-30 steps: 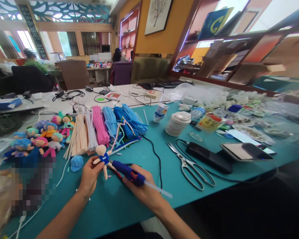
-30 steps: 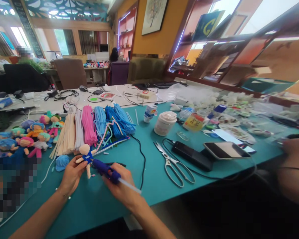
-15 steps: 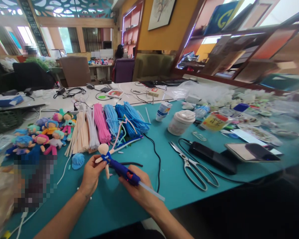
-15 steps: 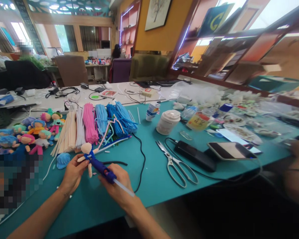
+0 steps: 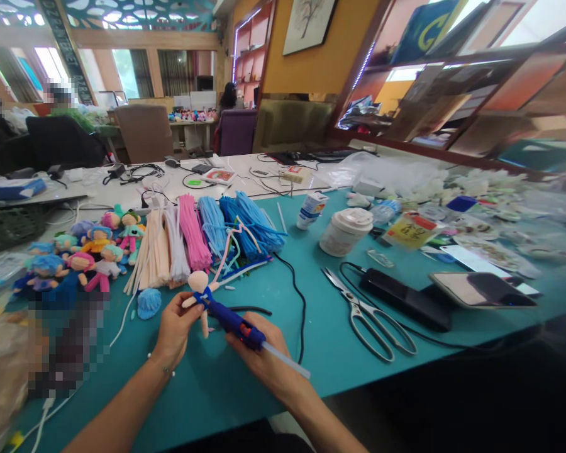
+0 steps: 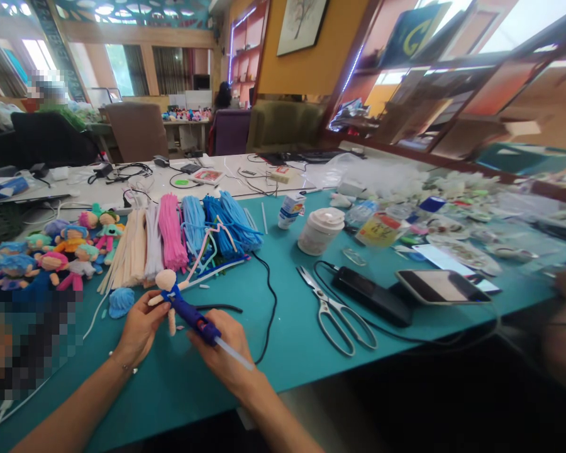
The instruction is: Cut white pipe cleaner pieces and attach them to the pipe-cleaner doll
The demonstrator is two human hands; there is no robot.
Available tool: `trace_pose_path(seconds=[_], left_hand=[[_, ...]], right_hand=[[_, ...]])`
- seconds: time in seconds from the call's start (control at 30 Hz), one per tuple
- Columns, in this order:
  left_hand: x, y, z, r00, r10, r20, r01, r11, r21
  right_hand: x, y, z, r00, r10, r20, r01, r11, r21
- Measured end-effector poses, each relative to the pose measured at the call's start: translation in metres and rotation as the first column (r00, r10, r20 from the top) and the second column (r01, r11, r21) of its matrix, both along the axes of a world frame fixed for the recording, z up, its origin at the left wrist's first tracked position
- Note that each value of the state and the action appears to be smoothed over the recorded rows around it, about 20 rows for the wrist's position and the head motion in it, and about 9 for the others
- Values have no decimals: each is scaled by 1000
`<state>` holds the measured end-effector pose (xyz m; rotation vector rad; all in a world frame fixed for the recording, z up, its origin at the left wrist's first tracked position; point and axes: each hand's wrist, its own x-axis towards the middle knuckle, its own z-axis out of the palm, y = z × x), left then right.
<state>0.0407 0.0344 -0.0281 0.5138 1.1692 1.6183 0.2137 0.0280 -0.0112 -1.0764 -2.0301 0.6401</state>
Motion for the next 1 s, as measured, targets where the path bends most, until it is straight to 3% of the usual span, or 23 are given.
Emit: trace_pose_path(seconds=[0.37, 1.0], left_hand=[[1, -1, 5, 1000, 13, 15, -12, 1000, -22], [0, -1, -1, 1000, -6, -10, 6, 1000, -10]], right_hand=[[-1, 0, -1, 1000, -12, 7, 12, 1000, -4], [1, -1, 1, 1000, -11, 14, 12, 998, -54]])
